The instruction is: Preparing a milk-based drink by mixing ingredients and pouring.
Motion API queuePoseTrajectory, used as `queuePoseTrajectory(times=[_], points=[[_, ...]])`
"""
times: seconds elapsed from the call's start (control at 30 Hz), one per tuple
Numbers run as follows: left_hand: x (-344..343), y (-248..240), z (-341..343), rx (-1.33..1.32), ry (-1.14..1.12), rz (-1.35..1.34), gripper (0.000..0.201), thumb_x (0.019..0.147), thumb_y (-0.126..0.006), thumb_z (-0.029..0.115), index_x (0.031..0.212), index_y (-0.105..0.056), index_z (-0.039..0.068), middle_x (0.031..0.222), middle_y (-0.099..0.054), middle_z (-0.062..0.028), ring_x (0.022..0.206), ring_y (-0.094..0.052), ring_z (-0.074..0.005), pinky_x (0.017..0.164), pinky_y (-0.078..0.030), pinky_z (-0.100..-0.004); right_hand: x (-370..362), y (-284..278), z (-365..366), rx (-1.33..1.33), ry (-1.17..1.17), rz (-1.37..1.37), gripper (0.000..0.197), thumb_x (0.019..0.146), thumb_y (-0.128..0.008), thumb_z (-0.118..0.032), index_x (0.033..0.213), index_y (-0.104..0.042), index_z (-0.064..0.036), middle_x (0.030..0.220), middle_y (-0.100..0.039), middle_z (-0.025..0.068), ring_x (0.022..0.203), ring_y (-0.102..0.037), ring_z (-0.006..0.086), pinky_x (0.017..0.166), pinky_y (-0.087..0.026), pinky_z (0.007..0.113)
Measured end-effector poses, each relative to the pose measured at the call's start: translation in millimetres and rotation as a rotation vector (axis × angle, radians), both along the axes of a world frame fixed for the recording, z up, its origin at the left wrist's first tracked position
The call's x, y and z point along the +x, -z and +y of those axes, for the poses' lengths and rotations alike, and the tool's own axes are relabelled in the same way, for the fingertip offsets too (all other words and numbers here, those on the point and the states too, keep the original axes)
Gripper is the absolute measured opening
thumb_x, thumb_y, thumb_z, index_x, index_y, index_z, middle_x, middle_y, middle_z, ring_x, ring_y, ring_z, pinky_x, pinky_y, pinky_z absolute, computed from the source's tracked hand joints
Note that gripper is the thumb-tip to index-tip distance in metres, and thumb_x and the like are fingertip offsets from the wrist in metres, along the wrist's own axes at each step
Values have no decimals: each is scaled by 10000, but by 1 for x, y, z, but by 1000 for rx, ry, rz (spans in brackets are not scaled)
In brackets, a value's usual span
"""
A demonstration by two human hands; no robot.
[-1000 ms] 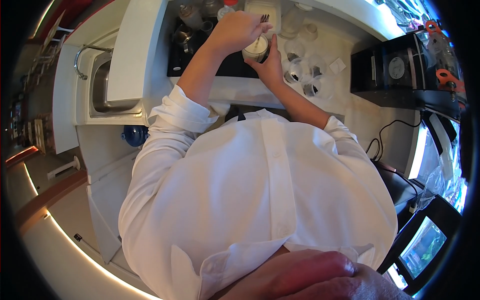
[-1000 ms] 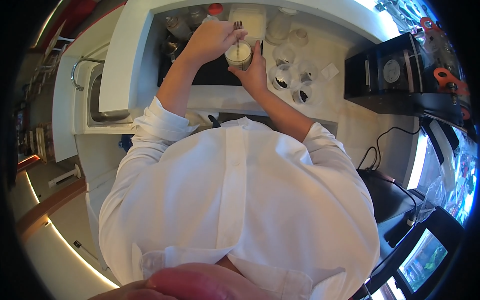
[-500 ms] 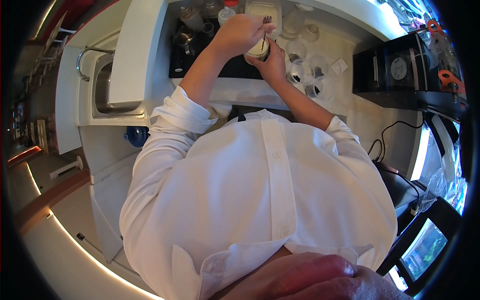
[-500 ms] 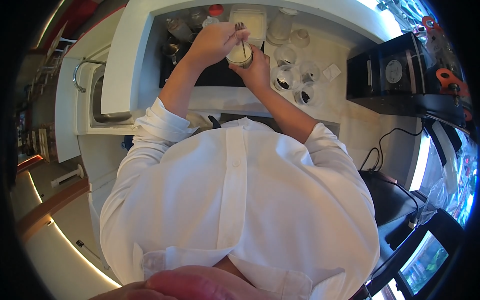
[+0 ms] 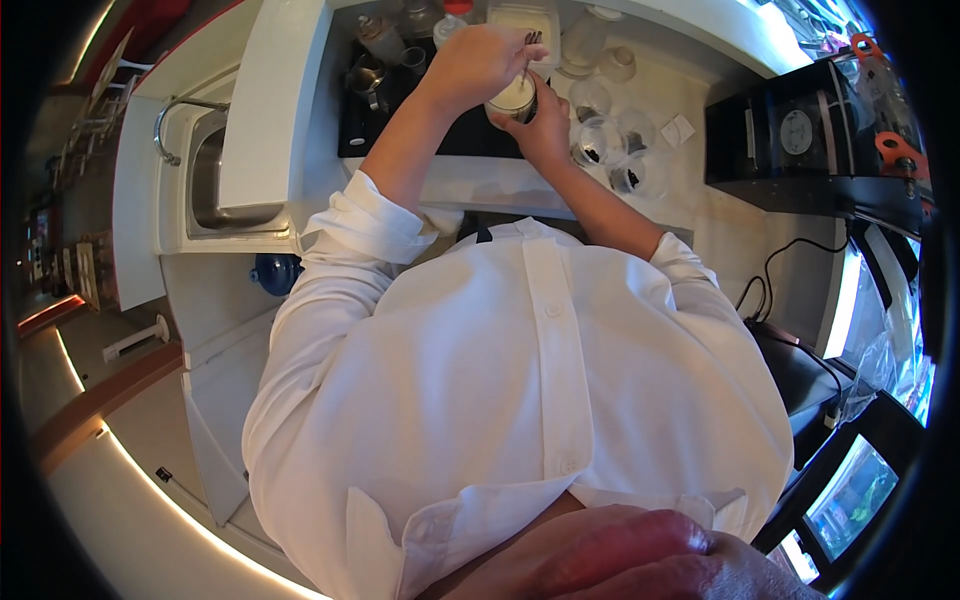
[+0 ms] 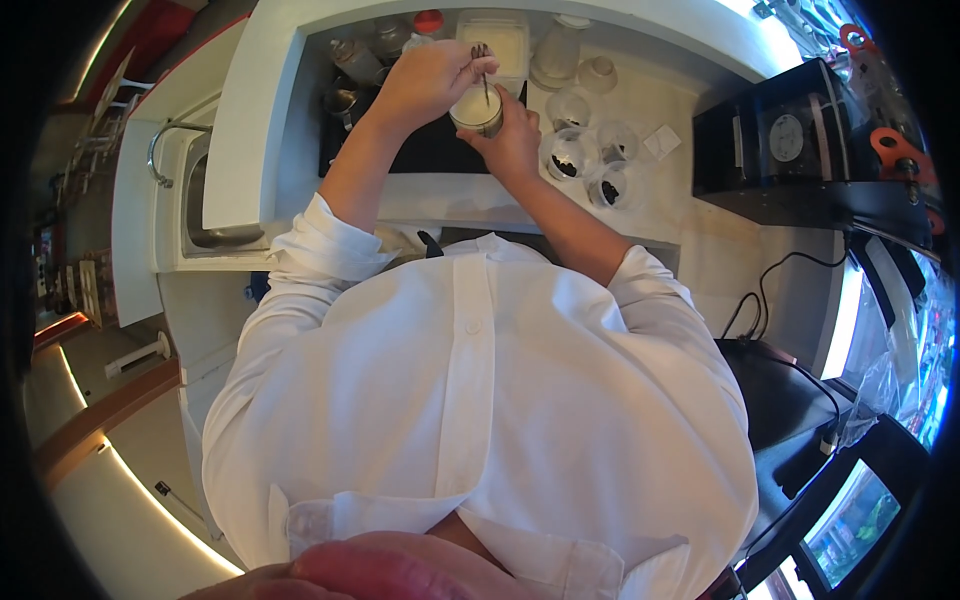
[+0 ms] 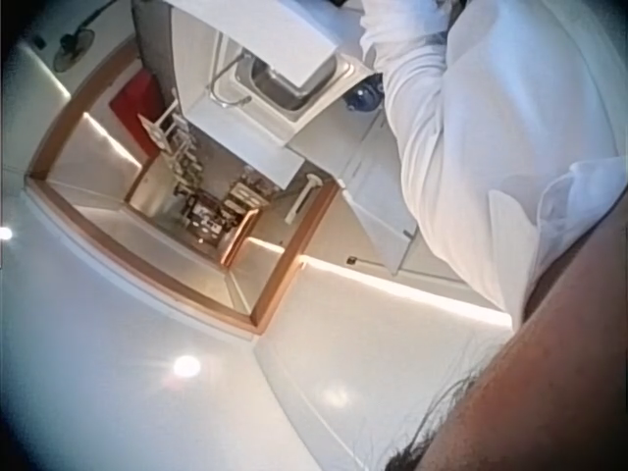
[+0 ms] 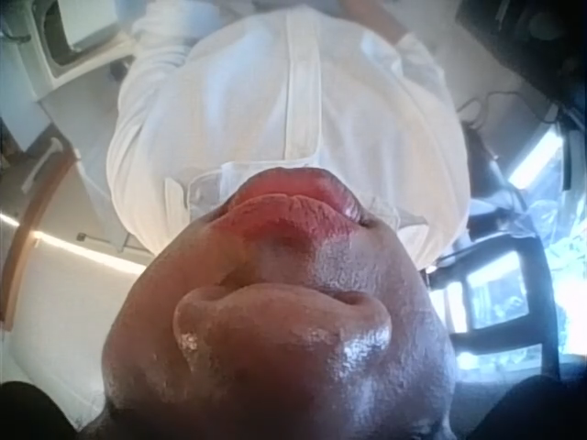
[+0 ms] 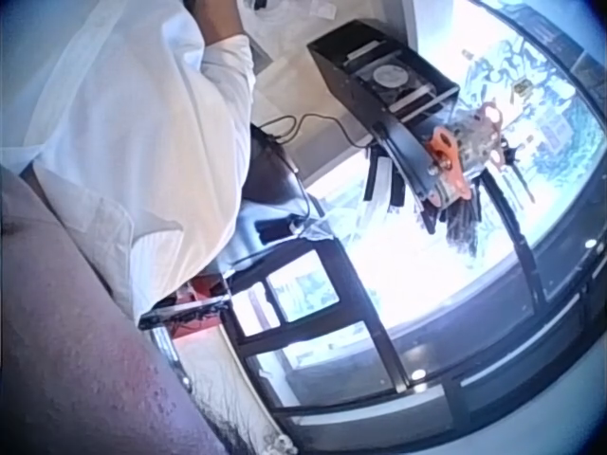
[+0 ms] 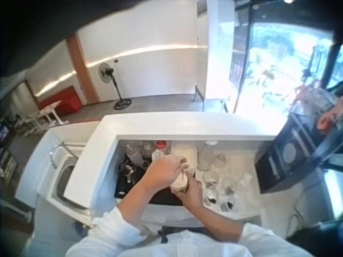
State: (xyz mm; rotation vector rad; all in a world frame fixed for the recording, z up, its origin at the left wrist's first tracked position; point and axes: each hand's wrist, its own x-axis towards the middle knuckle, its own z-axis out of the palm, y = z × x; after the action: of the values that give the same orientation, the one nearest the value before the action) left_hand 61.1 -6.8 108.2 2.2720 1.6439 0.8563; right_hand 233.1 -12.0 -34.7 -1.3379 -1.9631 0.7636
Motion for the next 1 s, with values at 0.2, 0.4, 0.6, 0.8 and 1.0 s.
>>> queuePoseTrajectory(times=[0.2,0.4,0.6,0.8,1.0], points=[[4,-1,-5,25,17,0,346,1085,-680,404,1055,-805,83,829,-732,-174,816,-722,-404,727,-543,-493,2,2,0,-11,2,-6,1037,715,-1038,-375,1606,-552,-161,1460,-678,136,1370,-553,434,1154,-475,560],[3,0,-5,42,13,4,350,1089,-674,387,1024,-781,61,843,-725,-199,812,-718,-415,715,-536,-504,-2,4,-2,36,40,-34,1018,709,-1042,-397,1585,-576,-172,1509,-610,153,1439,-492,420,1185,-420,578],[3,-2,-7,28,-51,78,339,1097,-665,353,1034,-781,41,864,-748,-190,820,-723,-414,716,-542,-509,-3,2,-4,61,76,-104,1002,710,-1037,-452,1569,-599,-180,1556,-529,145,1490,-425,407,1230,-326,593],[2,5,-8,106,-36,6,306,1093,-675,339,1044,-794,61,853,-764,-175,816,-738,-397,716,-556,-495,-2,4,-4,83,84,-117,1003,711,-1027,-494,1566,-605,-182,1550,-526,156,1488,-418,407,1236,-303,598],[9,5,-8,0,-79,44,326,1098,-663,375,1078,-788,75,846,-762,-168,828,-741,-415,722,-562,-508,-1,7,-2,84,74,-115,1016,711,-1023,-517,1570,-600,-179,1577,-515,171,1501,-410,415,1231,-302,605]])
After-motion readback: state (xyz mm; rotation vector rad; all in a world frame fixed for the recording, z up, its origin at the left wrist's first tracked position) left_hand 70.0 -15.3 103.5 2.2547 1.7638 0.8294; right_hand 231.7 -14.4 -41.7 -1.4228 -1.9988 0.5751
